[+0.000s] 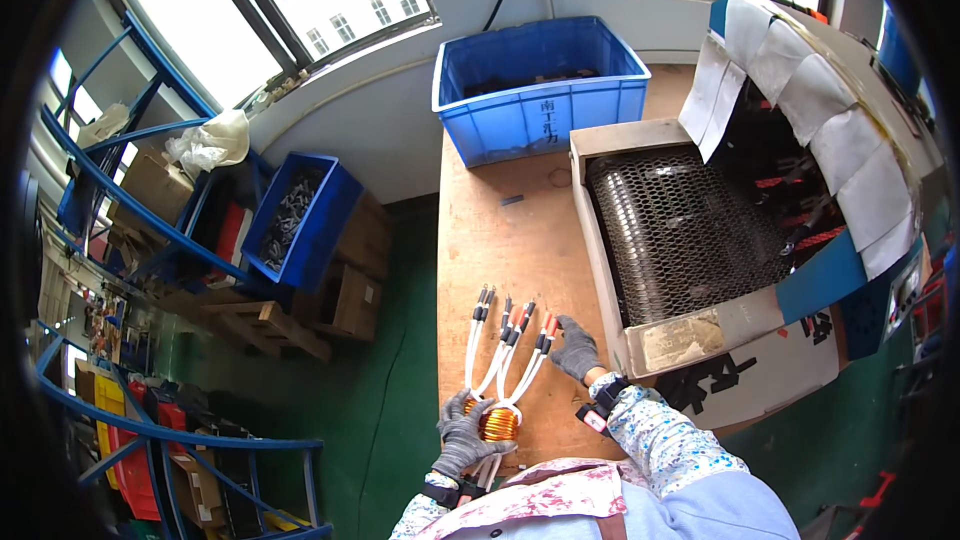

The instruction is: Moving and arranging copper wire stator coils from a machine to an assembly rack.

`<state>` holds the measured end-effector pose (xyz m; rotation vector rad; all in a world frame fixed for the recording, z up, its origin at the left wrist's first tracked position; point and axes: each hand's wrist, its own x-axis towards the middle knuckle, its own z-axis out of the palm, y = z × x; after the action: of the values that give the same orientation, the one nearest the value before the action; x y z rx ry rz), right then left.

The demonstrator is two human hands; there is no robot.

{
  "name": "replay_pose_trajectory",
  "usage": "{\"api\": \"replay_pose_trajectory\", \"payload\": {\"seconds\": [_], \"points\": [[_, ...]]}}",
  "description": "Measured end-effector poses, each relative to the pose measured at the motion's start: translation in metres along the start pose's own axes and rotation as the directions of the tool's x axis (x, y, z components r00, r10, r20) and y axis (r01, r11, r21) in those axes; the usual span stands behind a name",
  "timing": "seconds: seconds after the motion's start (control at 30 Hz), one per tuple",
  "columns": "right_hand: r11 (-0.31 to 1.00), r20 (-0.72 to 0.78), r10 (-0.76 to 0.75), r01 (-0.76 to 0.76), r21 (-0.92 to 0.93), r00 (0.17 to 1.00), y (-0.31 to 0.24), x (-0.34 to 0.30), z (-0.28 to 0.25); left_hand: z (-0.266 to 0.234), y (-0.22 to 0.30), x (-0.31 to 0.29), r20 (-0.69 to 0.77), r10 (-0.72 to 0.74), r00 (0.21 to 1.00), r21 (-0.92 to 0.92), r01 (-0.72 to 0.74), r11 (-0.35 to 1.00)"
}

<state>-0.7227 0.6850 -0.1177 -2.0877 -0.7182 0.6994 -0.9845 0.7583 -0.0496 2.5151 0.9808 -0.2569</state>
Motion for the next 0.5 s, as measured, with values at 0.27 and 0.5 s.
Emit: {"api": "replay_pose_trajectory", "payload": {"seconds": [0.27, 0.5], "points": [[0.999, 0.016, 0.005, -0.005, -0.043, 1.0, -0.002, -0.002, 0.0, 0.0, 0.0, -0.001, 0.008, -0.006, 1.0, -0.001, 0.006, 1.0], [0.607, 0.467, 0.405, -0.613, 0.505, 0.786, 0.031, -0.008, 0.027, -0.005, 0.0, 0.0, -0.005, 0.01, 1.0, -0.008, -0.01, 1.0]]}}
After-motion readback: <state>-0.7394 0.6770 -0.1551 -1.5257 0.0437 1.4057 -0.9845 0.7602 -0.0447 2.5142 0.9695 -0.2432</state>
